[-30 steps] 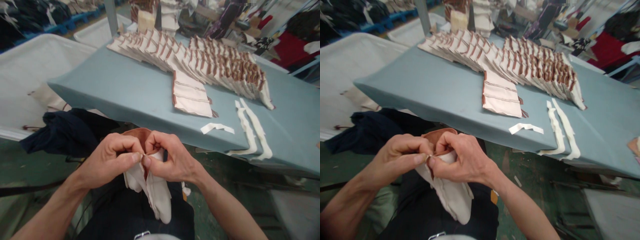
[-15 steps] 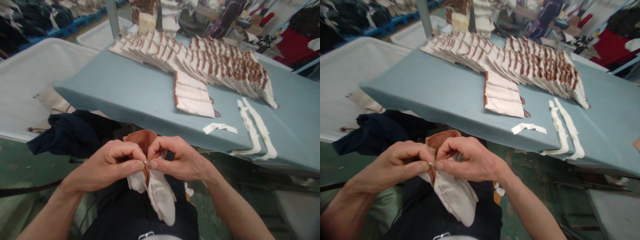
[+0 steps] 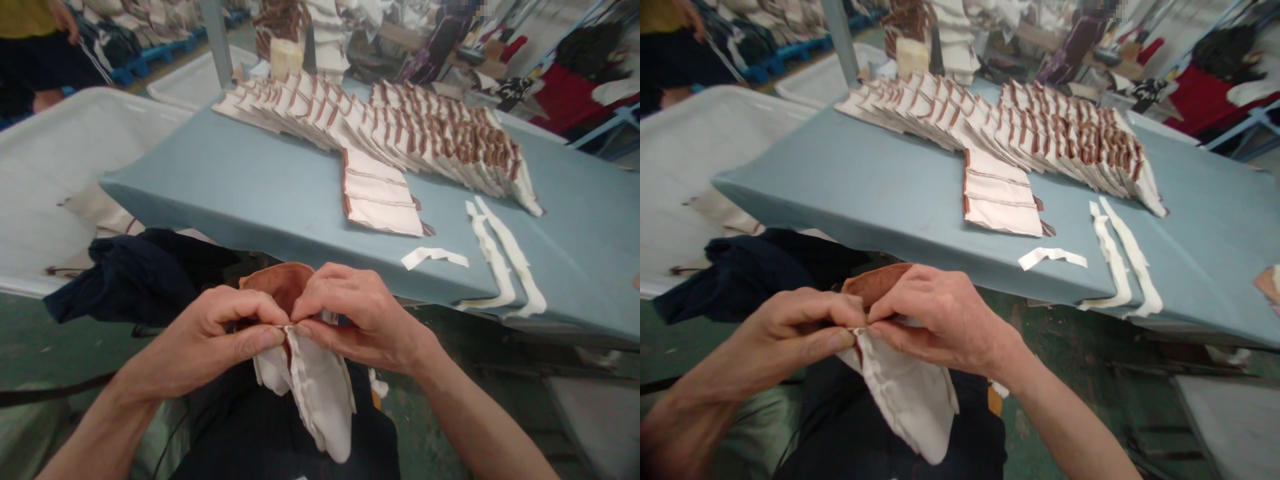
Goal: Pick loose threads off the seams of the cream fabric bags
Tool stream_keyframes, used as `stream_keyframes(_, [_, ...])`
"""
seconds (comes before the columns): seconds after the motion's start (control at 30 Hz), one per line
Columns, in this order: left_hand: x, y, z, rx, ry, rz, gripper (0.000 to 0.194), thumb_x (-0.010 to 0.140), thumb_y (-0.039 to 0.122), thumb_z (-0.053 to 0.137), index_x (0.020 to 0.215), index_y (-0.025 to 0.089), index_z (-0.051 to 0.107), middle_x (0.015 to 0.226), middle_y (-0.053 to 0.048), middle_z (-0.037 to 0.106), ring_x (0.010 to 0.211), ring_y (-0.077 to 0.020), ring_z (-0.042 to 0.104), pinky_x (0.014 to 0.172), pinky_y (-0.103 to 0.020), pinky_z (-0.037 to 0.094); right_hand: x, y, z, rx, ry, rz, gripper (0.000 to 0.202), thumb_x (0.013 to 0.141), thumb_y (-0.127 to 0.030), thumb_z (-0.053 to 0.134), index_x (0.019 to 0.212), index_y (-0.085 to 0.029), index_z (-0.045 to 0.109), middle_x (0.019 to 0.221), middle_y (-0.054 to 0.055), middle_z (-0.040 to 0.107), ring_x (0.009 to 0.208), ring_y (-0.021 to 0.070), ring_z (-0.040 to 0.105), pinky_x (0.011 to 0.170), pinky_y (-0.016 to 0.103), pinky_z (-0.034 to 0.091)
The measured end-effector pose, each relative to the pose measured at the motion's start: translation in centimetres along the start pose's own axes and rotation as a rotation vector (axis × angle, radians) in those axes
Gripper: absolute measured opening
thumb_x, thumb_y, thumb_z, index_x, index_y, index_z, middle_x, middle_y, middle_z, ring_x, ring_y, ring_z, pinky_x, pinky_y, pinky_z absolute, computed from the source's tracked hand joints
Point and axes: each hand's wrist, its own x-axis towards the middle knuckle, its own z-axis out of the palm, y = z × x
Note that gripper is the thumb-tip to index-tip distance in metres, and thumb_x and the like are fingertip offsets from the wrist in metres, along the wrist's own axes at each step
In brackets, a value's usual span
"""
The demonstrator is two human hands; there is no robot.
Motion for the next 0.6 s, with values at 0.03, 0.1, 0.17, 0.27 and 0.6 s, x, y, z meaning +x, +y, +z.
stream_keyframes(0.03, [0.0,-0.1,0.1,-0.016,0.005,0.003,0.023,0.100,0.031,0.067,0.084,0.018,0.077,0.071,0.000,0.073,0.063,-0.0126,0.064,0.061,-0.018,0.050,0.0,0.0,0.0,0.002,0.000,0.002,0.011,0.105,-0.021,0.064,0.096,-0.021,0.071,0.091,0.004,0.081,0.086,0.0161,0.072,0.086,0.031,0.057])
stream_keyframes(0.1, [0.0,-0.2,0.2,-0.048,0.009,-0.002,0.025,0.100,0.033,0.068,0.084,0.017,0.077,0.071,-0.001,0.074,0.063,-0.0130,0.065,0.060,-0.018,0.051,0.0,0.1,0.1,0.037,0.007,0.014,0.012,0.105,-0.022,0.066,0.094,-0.021,0.071,0.091,0.005,0.081,0.087,0.0165,0.073,0.085,0.031,0.057])
stream_keyframes(0.17, [0.1,-0.3,0.5,-0.080,0.014,-0.013,0.026,0.100,0.036,0.069,0.084,0.017,0.077,0.071,-0.001,0.074,0.062,-0.0132,0.065,0.058,-0.018,0.050,0.0,0.0,0.2,0.073,0.026,0.031,0.012,0.103,-0.020,0.067,0.091,-0.020,0.071,0.088,0.004,0.080,0.084,0.0159,0.072,0.083,0.030,0.057])
stream_keyframes(0.27, [0.2,-0.2,0.7,-0.099,0.026,-0.012,0.026,0.099,0.034,0.070,0.082,0.017,0.077,0.069,-0.001,0.072,0.060,-0.0123,0.063,0.056,-0.017,0.049,0.1,-0.4,0.5,0.032,0.070,0.059,0.013,0.095,-0.013,0.066,0.084,-0.019,0.069,0.079,0.002,0.077,0.074,0.0141,0.068,0.074,0.027,0.055])
stream_keyframes(0.6, [0.2,-0.6,0.5,-0.117,-0.010,-0.021,0.029,0.100,0.038,0.067,0.085,0.016,0.077,0.072,-0.003,0.074,0.063,-0.0139,0.063,0.059,-0.020,0.049,0.7,-1.0,0.9,-0.010,0.068,0.216,0.015,0.088,-0.014,0.058,0.076,-0.018,0.067,0.068,-0.002,0.069,0.060,0.0089,0.058,0.061,0.020,0.044])
